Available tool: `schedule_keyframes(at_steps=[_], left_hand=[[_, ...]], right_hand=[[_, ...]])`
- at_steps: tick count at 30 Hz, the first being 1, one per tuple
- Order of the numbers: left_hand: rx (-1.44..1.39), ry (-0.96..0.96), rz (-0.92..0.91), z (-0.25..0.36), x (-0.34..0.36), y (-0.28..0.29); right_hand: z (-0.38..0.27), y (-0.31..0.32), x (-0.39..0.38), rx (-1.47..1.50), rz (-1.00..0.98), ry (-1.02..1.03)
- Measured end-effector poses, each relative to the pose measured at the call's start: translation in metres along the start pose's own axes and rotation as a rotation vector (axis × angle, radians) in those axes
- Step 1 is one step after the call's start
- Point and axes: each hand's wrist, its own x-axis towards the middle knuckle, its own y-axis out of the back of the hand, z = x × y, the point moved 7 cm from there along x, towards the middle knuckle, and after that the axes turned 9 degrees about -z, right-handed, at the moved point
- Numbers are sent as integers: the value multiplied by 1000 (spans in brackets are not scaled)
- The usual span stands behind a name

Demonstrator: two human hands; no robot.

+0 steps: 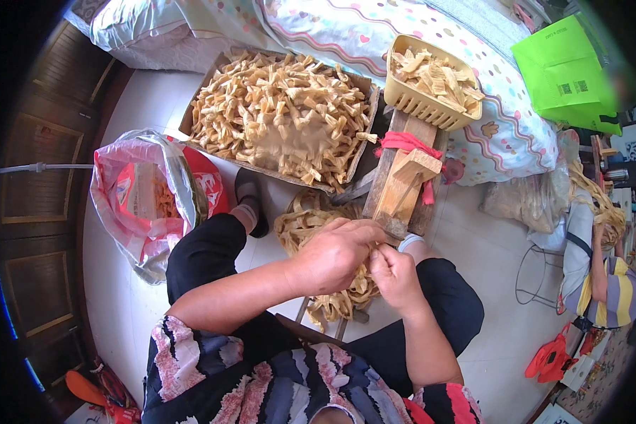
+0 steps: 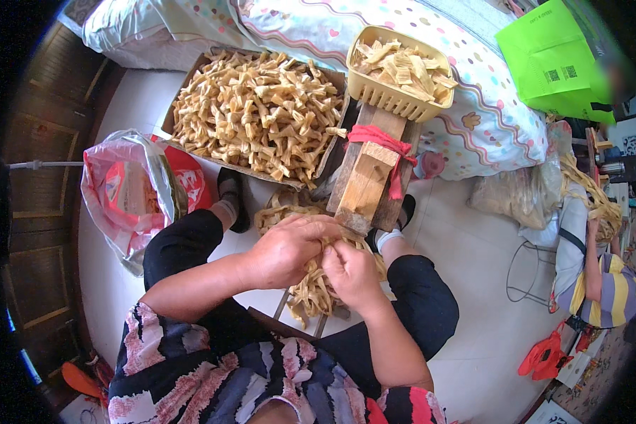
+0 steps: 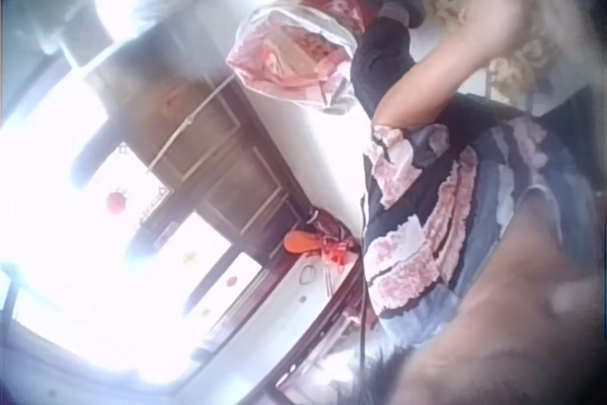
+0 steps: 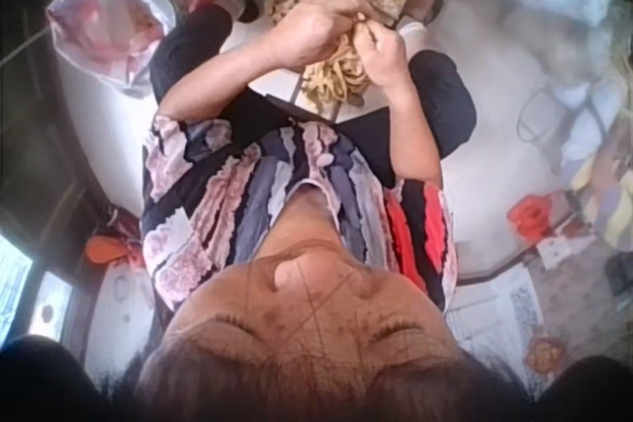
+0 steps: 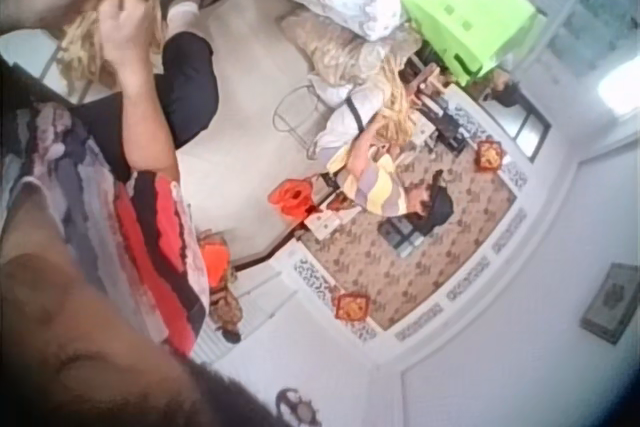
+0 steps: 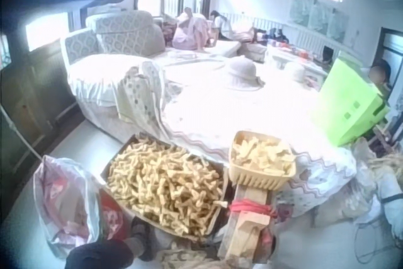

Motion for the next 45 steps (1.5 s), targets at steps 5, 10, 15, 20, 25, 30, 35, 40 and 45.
schedule_keyframes(at_steps=[5, 10, 15, 20, 25, 30, 35, 40, 45], left_hand=[[-427, -110, 111, -2, -1, 30], [-754, 57, 319, -25, -8, 59], [-1020, 518, 102, -46, -14, 28], [-1091, 570, -51, -36, -10, 2], [-1040, 542, 118, -49, 3, 2], [-871, 566, 242, -84, 30, -11], [-624, 887, 218, -100, 21, -10], [-526, 510, 357, -82, 8, 13], [-916, 707, -48, -47, -6, -34]], right_hand=[[4, -20, -3, 729, -267, -104], [-8, -30, -12, 1188, -478, -85], [-6, -23, -4, 1272, -354, -120], [4, -10, -9, 979, -166, -273], [6, 48, -8, 497, 237, -84], [7, 79, 18, -53, 599, -20], [28, 90, 18, -255, 684, -162], [-21, 71, 1, -294, 658, 239], [-92, 22, -5, -311, 99, 738]])
